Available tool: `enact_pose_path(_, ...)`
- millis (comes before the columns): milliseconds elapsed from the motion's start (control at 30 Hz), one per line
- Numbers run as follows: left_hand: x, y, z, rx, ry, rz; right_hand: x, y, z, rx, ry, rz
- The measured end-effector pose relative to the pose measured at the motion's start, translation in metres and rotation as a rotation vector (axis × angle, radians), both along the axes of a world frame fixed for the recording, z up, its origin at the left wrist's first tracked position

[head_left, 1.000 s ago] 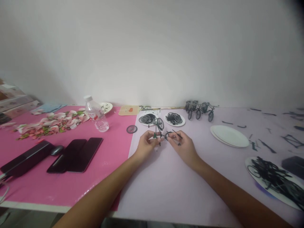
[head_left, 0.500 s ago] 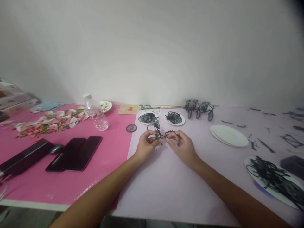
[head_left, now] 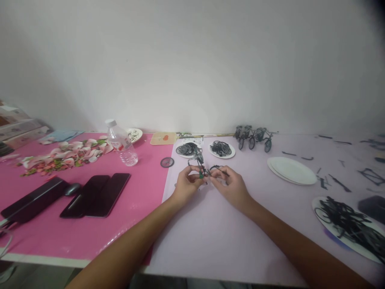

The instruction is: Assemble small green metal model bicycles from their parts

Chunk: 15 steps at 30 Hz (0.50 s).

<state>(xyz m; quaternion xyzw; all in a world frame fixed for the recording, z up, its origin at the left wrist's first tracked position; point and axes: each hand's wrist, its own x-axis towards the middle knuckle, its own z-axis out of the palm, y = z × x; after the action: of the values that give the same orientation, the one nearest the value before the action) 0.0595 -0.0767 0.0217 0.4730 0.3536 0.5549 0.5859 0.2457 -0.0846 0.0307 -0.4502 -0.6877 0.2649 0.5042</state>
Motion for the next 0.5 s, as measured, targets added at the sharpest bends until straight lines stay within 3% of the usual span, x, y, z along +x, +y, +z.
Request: enact_pose_path(500,-0.0016,-0.0006,-0.0005,0.055,-0.017,-0.027,0.0036,0.0015,-0.0025,0.059,-0.019,0.052)
